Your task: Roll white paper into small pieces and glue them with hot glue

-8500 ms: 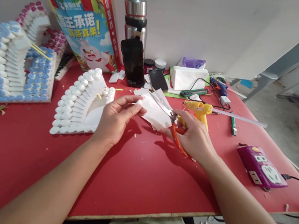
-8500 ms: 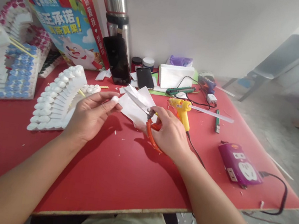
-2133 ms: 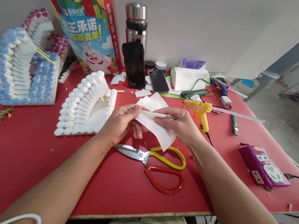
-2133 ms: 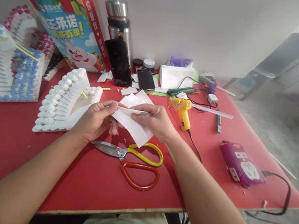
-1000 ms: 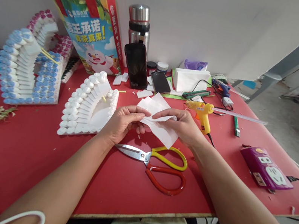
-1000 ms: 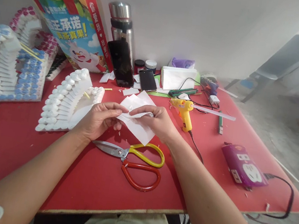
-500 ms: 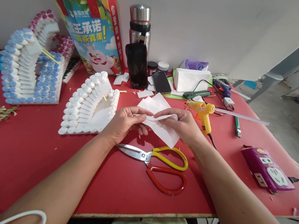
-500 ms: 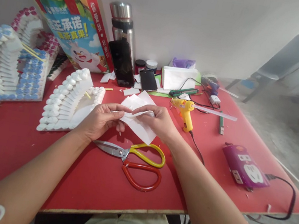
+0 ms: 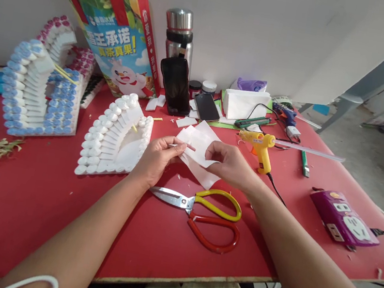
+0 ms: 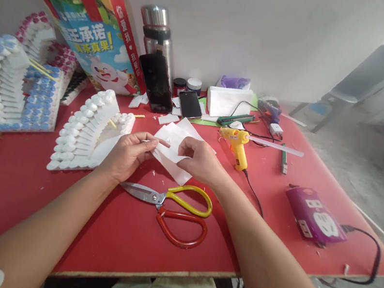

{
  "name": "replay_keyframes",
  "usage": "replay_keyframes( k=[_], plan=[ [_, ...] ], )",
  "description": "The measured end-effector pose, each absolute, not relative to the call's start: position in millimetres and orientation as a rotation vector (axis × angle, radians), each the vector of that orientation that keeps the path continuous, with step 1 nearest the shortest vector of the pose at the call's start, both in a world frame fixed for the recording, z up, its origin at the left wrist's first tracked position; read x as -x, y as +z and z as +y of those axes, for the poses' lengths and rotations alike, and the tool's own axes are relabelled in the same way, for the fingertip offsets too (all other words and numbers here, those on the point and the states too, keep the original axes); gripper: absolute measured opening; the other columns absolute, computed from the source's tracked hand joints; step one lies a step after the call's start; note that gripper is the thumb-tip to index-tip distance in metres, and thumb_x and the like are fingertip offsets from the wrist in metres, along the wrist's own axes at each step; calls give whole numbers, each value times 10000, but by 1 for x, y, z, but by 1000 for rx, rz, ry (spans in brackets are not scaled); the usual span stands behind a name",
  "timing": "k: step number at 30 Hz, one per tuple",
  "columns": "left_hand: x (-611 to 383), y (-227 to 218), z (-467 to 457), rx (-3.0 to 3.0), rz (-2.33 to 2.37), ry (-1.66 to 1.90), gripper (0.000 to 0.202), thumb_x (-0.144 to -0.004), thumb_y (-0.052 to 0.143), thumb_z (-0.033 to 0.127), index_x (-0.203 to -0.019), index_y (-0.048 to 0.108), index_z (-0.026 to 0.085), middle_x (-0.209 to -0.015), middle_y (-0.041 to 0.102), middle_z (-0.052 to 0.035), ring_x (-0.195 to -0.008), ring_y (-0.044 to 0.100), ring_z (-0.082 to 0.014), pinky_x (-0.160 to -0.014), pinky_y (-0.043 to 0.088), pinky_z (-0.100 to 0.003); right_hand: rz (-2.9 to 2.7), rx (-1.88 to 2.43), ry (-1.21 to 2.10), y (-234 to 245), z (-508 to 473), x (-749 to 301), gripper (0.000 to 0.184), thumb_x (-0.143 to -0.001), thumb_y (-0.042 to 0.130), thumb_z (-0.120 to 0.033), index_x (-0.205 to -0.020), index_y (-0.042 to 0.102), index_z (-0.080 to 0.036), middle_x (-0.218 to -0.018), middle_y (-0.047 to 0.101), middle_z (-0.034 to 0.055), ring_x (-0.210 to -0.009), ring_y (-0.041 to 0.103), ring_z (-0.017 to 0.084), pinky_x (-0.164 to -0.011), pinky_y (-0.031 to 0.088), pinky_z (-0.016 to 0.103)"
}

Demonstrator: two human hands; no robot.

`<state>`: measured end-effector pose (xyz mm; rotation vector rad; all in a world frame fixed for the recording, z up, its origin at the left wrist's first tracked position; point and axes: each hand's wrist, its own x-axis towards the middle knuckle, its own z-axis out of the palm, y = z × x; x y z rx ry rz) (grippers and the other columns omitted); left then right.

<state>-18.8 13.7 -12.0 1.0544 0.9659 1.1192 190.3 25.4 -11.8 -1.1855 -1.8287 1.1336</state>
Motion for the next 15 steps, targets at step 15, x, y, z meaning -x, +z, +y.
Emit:
replay_keyframes(
  k=[15],
  plan=[
    [16,-4,9,-1019,1008,1130,319,-717,805,337,-621,562,155,-647,574,10,-624,564,-128,-598,571,-280,-1538,1083,1151,14,16,-192,403,-883,624,-516,-965,739,-139,-907,740,92,-847,691,194,-766,527,314]
  ],
)
